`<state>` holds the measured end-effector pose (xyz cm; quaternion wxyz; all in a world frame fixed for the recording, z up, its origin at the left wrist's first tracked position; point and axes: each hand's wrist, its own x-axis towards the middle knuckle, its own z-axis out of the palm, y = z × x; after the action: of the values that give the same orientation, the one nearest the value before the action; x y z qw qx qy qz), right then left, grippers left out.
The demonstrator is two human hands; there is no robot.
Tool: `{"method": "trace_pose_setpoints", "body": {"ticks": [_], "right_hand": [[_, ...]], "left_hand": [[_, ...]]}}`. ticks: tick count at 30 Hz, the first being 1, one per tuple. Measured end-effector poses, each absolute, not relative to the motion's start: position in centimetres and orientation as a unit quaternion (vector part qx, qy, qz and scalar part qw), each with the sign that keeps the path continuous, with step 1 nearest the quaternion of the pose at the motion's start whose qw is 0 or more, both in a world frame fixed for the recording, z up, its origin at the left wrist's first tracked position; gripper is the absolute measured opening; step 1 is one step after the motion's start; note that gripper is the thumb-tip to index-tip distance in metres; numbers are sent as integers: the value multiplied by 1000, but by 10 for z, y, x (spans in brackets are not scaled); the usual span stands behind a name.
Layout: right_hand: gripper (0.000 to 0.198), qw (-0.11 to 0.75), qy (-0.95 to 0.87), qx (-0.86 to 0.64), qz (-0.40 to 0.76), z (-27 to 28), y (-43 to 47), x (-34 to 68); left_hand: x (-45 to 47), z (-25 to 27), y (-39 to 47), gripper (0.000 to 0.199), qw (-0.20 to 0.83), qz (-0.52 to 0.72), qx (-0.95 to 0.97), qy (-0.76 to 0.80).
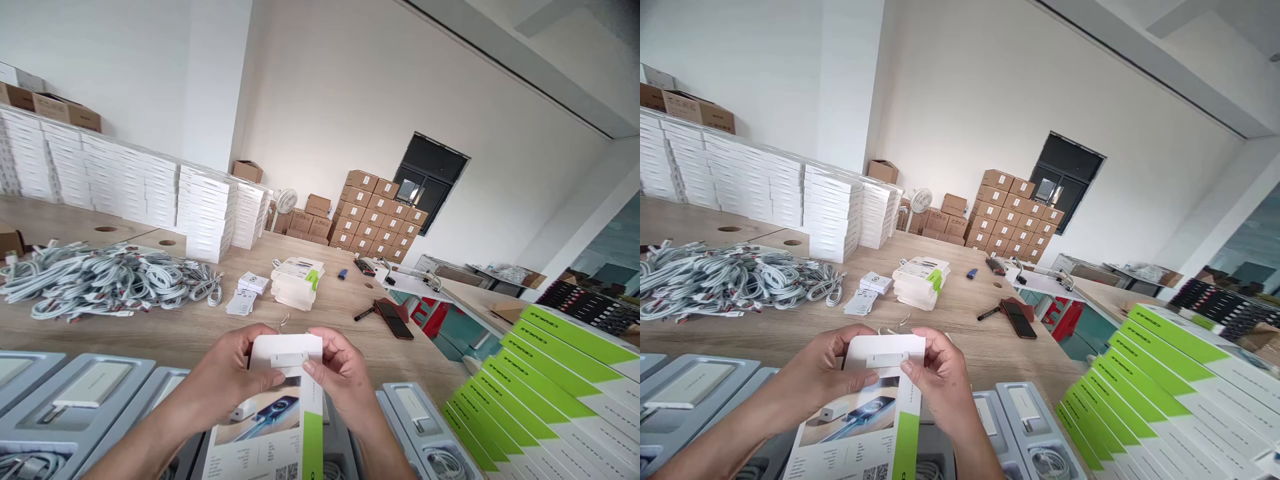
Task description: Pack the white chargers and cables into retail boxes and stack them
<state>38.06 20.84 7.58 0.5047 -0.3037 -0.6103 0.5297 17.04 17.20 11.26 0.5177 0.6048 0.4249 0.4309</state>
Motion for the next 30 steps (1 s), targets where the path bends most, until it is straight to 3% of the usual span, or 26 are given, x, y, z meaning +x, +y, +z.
{"method": "trace_pose_setpoints", "body": {"ticks": [22, 30], "right_hand": [[40, 539, -584, -349, 497, 77, 202, 375], [30, 514, -573, -303, 562, 76, 203, 376]], "left_hand": [[178, 101, 171, 27, 506, 486, 585, 407], [178, 100, 171, 18, 537, 476, 593, 365]]}}
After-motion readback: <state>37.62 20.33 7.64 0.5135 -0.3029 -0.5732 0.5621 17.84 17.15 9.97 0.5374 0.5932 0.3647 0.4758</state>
